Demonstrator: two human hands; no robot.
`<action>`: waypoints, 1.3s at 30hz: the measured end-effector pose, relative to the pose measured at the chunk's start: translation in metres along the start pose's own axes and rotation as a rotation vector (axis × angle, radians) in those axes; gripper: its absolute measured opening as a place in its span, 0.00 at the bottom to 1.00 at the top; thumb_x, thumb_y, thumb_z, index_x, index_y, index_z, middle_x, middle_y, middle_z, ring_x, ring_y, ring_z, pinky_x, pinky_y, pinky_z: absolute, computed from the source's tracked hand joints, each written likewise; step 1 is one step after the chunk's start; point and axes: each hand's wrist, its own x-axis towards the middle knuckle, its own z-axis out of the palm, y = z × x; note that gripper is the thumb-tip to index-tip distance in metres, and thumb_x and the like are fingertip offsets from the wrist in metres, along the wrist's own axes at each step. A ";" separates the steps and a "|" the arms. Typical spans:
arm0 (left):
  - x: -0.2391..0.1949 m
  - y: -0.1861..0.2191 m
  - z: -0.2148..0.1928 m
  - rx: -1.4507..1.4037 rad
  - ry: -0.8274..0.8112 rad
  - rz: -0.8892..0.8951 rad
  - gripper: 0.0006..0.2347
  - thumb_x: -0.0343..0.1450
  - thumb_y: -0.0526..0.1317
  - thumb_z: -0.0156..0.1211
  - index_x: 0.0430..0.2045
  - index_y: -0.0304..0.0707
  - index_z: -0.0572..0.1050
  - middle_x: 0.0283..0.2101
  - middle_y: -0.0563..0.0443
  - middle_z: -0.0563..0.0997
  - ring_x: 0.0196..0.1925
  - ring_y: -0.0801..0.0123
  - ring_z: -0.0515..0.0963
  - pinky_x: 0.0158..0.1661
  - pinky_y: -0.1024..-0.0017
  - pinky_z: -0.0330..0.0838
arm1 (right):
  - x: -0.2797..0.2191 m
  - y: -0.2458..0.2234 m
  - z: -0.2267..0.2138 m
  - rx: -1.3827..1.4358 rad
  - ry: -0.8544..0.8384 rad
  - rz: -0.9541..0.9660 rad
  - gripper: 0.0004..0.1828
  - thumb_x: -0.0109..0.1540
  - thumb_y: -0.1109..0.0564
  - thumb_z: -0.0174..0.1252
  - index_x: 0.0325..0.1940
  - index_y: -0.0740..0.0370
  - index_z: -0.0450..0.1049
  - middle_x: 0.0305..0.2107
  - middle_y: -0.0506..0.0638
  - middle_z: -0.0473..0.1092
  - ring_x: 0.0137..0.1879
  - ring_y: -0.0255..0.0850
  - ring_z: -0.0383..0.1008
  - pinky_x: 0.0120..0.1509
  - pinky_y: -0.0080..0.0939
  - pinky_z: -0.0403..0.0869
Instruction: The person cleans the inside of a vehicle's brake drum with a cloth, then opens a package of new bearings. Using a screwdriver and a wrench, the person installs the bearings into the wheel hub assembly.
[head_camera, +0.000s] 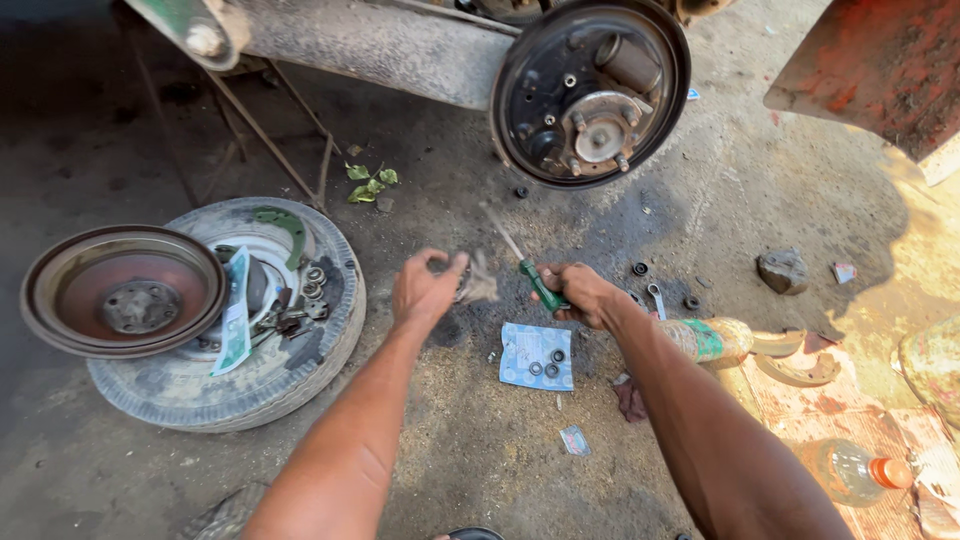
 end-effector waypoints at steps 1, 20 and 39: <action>0.005 -0.005 -0.019 0.100 0.013 0.068 0.12 0.68 0.47 0.63 0.44 0.50 0.82 0.38 0.49 0.88 0.41 0.61 0.86 0.44 0.60 0.77 | -0.005 -0.005 0.000 0.007 0.022 0.023 0.21 0.70 0.51 0.44 0.66 0.49 0.70 0.32 0.48 0.76 0.23 0.30 0.66 0.24 0.31 0.68; 0.006 -0.068 -0.169 0.677 0.147 0.063 0.23 0.69 0.55 0.65 0.54 0.45 0.78 0.60 0.40 0.79 0.67 0.48 0.72 0.64 0.45 0.63 | -0.021 -0.070 -0.007 -0.669 0.098 -0.075 0.15 0.69 0.53 0.48 0.44 0.64 0.78 0.27 0.48 0.73 0.25 0.34 0.61 0.26 0.39 0.64; 0.049 -0.032 -0.142 0.333 0.244 0.121 0.11 0.58 0.36 0.70 0.32 0.32 0.85 0.44 0.32 0.83 0.52 0.44 0.82 0.53 0.60 0.75 | -0.066 -0.071 -0.038 -0.303 0.270 0.008 0.26 0.69 0.50 0.47 0.73 0.39 0.61 0.24 0.45 0.70 0.22 0.32 0.59 0.25 0.36 0.67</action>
